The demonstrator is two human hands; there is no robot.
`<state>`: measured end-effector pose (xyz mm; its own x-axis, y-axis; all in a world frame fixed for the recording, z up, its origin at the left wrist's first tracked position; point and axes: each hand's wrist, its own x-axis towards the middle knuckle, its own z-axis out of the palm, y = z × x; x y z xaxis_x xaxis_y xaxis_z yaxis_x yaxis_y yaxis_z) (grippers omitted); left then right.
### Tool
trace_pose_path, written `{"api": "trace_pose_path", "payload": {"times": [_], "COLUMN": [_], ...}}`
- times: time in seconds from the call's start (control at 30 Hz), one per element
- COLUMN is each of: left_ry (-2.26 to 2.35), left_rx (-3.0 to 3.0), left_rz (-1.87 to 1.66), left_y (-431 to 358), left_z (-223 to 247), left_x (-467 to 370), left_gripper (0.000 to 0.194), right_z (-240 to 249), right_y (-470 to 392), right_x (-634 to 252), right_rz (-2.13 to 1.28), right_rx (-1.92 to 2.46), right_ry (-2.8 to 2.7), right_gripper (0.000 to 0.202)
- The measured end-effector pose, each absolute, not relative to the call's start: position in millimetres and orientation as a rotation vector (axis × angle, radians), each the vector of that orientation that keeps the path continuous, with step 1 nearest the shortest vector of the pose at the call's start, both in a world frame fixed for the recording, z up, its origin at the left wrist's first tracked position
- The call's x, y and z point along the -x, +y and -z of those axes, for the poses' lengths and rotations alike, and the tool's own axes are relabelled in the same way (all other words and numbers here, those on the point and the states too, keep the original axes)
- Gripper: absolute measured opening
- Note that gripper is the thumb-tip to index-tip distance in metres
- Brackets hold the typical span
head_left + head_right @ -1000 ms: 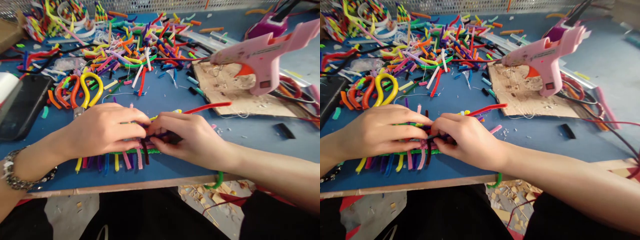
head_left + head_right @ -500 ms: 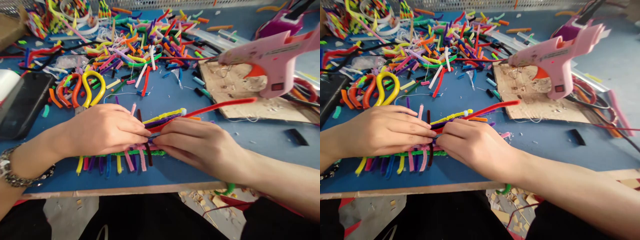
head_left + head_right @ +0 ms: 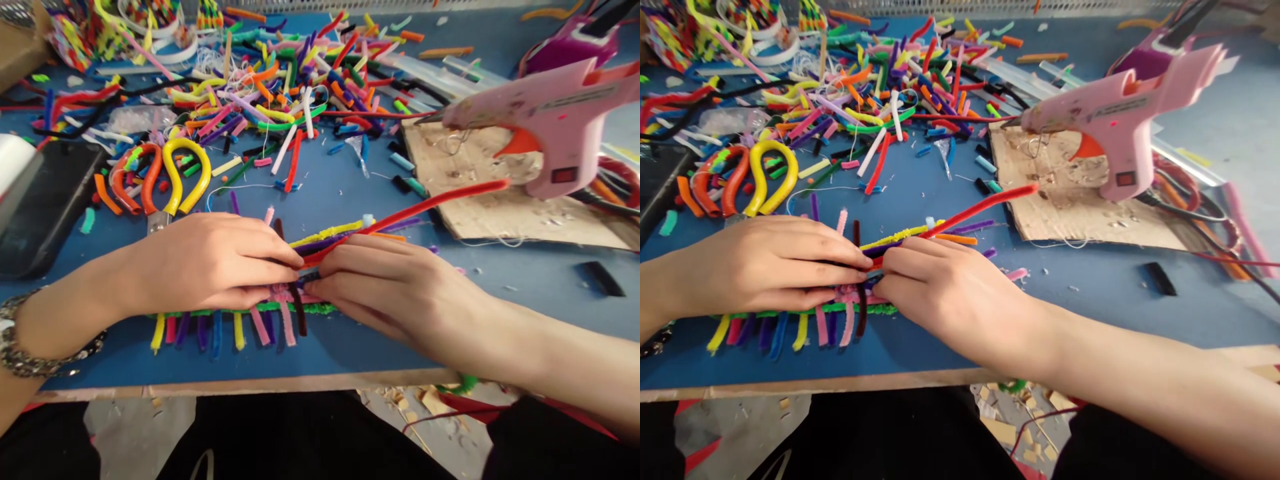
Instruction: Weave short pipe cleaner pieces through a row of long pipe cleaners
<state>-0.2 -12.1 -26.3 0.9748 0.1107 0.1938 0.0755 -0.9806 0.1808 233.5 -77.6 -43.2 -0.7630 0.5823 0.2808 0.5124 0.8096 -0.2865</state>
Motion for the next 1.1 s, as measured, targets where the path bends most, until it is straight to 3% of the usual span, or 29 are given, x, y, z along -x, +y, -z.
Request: {"api": "trace_pose_path", "payload": {"times": [0.37, 0.77, 0.93, 1.1], "left_ry": [0.063, 0.132, 0.107, 0.083], "left_rx": [-3.078, -2.944, -2.907, -2.881], "left_rz": [-0.352, -0.278, -0.315, -0.326], "left_y": [-18, -12, -11, -10], "left_z": [22, 25, 29, 32], "left_x": [0, 0, 0, 1], "left_gripper": [0.037, 0.028, 0.025, 0.024], "right_z": [41, 33, 28, 25], "right_y": [-78, -85, -89, -100], "right_x": [-235, -239, -231, -224], "right_rz": [0.01, 0.109, 0.333, 0.326], "right_rx": [0.762, 0.977, 0.906, 0.879], "right_ry": [-2.612, -2.713, -2.743, -2.755], "right_gripper": [0.027, 0.034, 0.03, 0.029]}}
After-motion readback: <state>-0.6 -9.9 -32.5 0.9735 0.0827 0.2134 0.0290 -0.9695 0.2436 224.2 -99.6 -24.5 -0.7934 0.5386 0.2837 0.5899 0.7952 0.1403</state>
